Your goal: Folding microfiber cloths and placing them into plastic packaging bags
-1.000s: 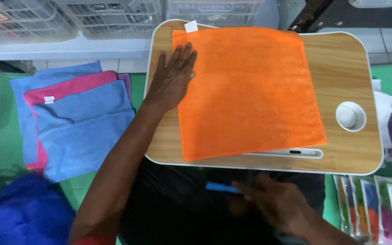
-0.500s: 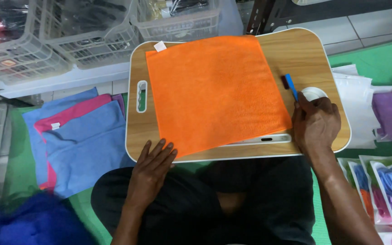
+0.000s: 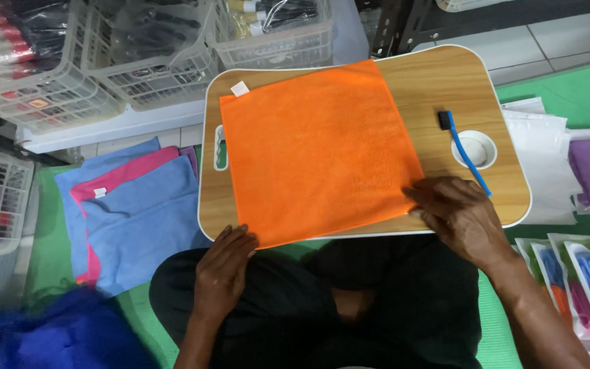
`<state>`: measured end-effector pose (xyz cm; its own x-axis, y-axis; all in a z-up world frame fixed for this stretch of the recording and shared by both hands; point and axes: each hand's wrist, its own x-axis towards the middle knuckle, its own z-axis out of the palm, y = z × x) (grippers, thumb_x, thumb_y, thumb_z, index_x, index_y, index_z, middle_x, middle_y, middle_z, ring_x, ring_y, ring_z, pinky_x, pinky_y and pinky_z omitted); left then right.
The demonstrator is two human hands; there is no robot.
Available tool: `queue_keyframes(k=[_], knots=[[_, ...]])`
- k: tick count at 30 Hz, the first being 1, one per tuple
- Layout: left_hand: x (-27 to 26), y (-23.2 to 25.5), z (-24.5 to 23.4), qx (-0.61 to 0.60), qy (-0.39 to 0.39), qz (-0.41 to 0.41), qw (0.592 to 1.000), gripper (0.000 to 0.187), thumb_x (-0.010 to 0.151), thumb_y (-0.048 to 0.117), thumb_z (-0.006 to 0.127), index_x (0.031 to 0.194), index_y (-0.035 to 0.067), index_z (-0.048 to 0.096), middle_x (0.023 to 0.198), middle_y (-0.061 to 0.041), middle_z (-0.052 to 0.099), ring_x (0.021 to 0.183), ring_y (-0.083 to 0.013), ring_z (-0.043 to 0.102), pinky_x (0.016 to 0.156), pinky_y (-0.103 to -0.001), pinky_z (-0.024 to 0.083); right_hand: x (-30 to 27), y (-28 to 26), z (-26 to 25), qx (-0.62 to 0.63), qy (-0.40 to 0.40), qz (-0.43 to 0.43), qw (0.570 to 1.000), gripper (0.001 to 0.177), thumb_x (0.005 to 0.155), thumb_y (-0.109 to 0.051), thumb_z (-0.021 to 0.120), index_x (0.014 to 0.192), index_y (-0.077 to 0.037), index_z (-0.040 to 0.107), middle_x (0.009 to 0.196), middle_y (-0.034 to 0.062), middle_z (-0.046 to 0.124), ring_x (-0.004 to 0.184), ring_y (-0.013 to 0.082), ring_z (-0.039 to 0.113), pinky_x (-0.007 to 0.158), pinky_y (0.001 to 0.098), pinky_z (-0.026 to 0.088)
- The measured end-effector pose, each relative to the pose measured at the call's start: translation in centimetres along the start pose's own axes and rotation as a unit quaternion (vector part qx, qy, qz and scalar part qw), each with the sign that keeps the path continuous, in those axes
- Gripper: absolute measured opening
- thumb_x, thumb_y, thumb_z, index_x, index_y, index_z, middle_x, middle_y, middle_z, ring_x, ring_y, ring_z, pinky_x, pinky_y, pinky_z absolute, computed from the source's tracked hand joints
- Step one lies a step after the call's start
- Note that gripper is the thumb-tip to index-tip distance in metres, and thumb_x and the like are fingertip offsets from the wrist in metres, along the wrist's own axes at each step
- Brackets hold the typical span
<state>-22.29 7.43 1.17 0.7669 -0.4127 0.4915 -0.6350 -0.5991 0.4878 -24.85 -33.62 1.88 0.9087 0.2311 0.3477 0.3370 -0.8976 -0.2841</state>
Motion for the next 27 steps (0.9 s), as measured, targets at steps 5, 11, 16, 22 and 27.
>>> queue_keyframes(k=[5,11,16,22,27], knots=[[-0.9,1.4,-0.9,-0.039,0.055,-0.073,0.995,0.014,0.087,0.000,0.069,0.099,-0.005,0.073,0.106,-0.011,0.077,0.101,-0.0253,0.074,0.110,-0.044,0.052,-1.4,-0.5,-0.6,-0.016,-0.004,-0.023,1.000,0.036,0.083,-0.025,0.072,0.118,-0.020,0.077,0.108,-0.0030,0.072,0.097,0.0208,0.066,0.088,0.0365,0.048],[-1.8,0.5,-4.6,-0.074,-0.065,-0.101,0.990,0.009,0.088,0.003,0.065,0.091,0.002,0.073,0.094,-0.003,0.079,0.088,-0.0219,0.076,0.097,-0.036,0.057,-3.4,-1.1,-1.9,-0.004,0.004,-0.068,0.998,0.034,0.076,-0.009,0.070,0.109,-0.013,0.076,0.106,0.0003,0.070,0.098,0.0202,0.064,0.089,0.0363,0.049],[4.5,-0.9,-8.7,-0.131,-0.307,-0.202,0.921,0.016,0.082,0.009,0.069,0.094,0.011,0.080,0.086,0.005,0.085,0.072,-0.0158,0.078,0.069,-0.029,0.060,0.6,-1.5,-3.7,0.073,0.024,0.026,0.997,0.008,0.080,0.007,0.064,0.084,0.001,0.069,0.095,0.0075,0.075,0.090,0.0224,0.068,0.092,0.0390,0.052],[12.8,-7.4,-7.9,-0.180,-0.171,-0.111,0.962,0.009,0.081,0.003,0.075,0.090,0.004,0.077,0.112,-0.005,0.074,0.100,-0.0198,0.070,0.085,-0.030,0.053,11.3,-1.8,-4.0,0.067,-0.032,0.074,0.994,0.016,0.093,-0.001,0.071,0.108,0.000,0.075,0.093,0.0083,0.068,0.059,0.0225,0.056,0.057,0.0363,0.044],[15.5,-11.3,-4.3,-0.202,-0.099,-0.094,0.970,0.011,0.083,0.000,0.074,0.093,0.003,0.077,0.118,-0.004,0.074,0.104,-0.0191,0.066,0.081,-0.030,0.052,17.6,-0.7,-2.7,0.064,-0.116,0.165,0.977,0.015,0.093,-0.005,0.072,0.107,-0.005,0.078,0.091,0.0031,0.077,0.063,0.0209,0.060,0.061,0.0350,0.046]])
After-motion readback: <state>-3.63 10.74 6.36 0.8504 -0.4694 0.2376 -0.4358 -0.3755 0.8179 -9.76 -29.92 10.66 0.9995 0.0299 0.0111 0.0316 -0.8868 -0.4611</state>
